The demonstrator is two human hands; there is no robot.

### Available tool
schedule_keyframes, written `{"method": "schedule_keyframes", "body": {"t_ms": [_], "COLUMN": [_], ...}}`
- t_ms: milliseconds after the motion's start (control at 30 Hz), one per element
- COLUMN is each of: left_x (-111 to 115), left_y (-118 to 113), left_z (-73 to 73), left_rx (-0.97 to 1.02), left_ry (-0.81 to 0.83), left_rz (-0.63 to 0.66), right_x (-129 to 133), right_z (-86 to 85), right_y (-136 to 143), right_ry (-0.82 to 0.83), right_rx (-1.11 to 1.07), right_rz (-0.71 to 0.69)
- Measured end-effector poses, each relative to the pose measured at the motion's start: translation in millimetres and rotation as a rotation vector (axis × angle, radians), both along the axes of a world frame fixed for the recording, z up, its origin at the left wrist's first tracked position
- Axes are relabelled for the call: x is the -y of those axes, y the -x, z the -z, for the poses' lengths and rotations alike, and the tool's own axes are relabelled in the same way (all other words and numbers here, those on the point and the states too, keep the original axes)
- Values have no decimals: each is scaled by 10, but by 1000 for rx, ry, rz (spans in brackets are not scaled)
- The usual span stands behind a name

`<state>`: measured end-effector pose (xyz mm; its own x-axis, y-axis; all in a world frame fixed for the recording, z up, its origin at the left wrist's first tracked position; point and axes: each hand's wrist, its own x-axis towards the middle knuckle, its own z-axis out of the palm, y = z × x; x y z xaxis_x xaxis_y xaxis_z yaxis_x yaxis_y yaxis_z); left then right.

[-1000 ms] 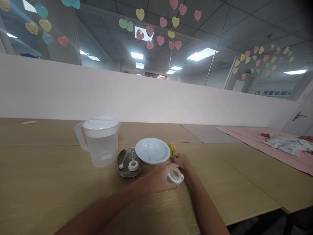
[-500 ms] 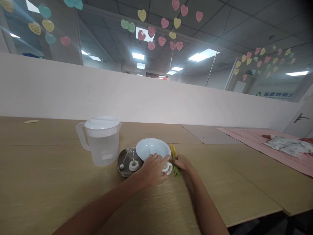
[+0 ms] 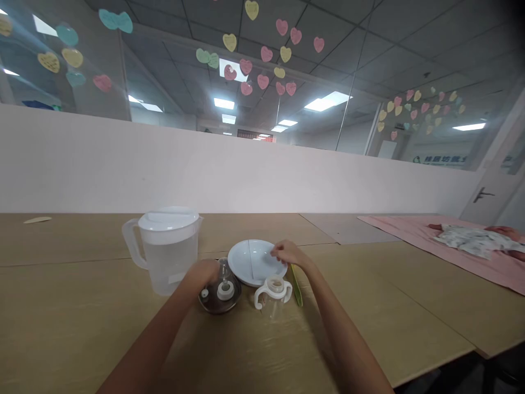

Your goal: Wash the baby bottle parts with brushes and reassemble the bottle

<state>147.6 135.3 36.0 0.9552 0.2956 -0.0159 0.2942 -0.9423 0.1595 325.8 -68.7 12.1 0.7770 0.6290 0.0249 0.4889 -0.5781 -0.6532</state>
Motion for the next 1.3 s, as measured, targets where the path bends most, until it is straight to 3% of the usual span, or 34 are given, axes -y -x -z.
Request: {"method": "schedule_keyframes", "body": {"t_ms": [100, 233, 400, 600, 700, 833, 967, 1167, 1300], "left_x": [-26, -28, -48, -75, -68, 37, 200, 265, 289], "left_y": [-42, -60, -55, -43, 8, 49, -34, -219, -282], "left_z": [135, 159, 93, -104, -259, -532, -691, -547, -450], "left_rx": [-90, -82, 34, 154, 211, 419, 640, 783, 814], "left_ry": [-28, -43, -79, -153, -142, -48, 128, 568, 707], "left_rz": [-20, -8, 14, 16, 37, 88, 188, 273, 302], "right_x": [-353, -574, -572, -389, -244, -85, -50, -124, -140], "right_z": [-31, 52, 50, -411, -706, -1022, -1173, -1143, -1104], "right_y": [50, 109, 79, 130, 310, 626, 871, 923, 879], "right_ry": [31, 103, 27, -258, -629, -907, -983, -885, -830], "right_rx": [-138, -348, -191, -47, -42, -62, -35, 163, 268], "right_rz": [-159, -370, -280, -175, -162, -151, -157, -173, -98]}}
